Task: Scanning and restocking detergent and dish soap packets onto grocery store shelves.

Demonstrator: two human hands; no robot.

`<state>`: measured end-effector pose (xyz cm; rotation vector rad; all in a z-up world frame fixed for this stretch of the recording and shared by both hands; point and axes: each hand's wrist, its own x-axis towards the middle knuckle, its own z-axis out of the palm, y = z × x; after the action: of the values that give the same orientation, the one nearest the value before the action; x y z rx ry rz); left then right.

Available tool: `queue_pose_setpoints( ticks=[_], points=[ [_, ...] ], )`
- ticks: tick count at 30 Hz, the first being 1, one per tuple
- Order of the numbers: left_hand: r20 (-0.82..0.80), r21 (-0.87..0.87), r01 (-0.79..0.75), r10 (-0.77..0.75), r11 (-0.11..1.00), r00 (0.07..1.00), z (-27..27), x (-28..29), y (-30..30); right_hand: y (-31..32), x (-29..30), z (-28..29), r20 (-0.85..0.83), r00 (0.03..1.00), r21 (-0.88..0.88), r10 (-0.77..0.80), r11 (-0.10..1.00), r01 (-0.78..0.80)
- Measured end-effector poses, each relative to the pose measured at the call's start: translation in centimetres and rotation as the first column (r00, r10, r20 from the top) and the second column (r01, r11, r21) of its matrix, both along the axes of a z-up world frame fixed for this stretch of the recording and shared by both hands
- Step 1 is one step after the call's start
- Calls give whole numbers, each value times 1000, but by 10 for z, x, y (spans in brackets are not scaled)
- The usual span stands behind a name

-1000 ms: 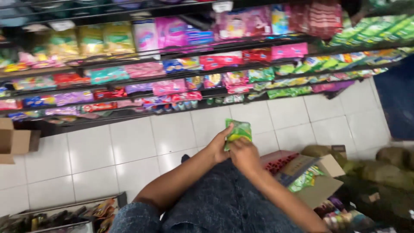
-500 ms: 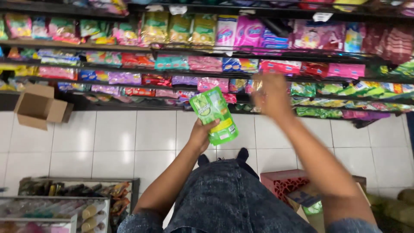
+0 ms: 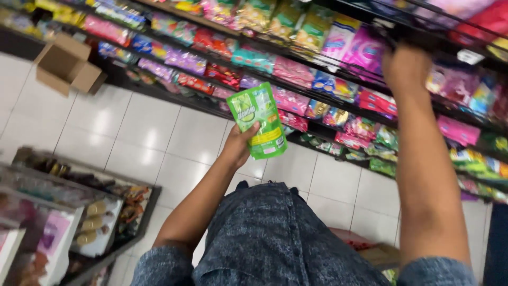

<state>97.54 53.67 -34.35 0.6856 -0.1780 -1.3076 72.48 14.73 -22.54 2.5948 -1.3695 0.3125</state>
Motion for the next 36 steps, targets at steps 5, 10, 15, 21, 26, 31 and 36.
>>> queue_pose_setpoints(
  ticks=[5,10,15,21,26,31,36],
  points=[
    [-5,-30,-121,121,992,993,-13,29,6,160,9,43,65,971,-177,231,960,-216],
    [-55,-42,-149,147,988,988,-27,41,2,254,-42,-45,289,954,571,-77,814,-107],
    [-39,-84,-113,110,990,993,-34,36,-6,326,-32,-60,519,810,809,-273,464,-361],
    [48,-93,-51,55,994,997,-35,22,-19,320,-35,-45,569,671,820,-475,263,-509],
    [22,-90,8,-6,996,1000,-10,13,-29,265,-41,-20,529,819,715,-225,638,-287],
    [-458,-234,12,-121,972,881,2,-5,-27,193,-5,59,562,827,313,-24,932,-185],
    [-652,-386,-13,-263,922,711,-32,-22,-25,94,2,33,491,864,66,111,984,-164]
  ],
)
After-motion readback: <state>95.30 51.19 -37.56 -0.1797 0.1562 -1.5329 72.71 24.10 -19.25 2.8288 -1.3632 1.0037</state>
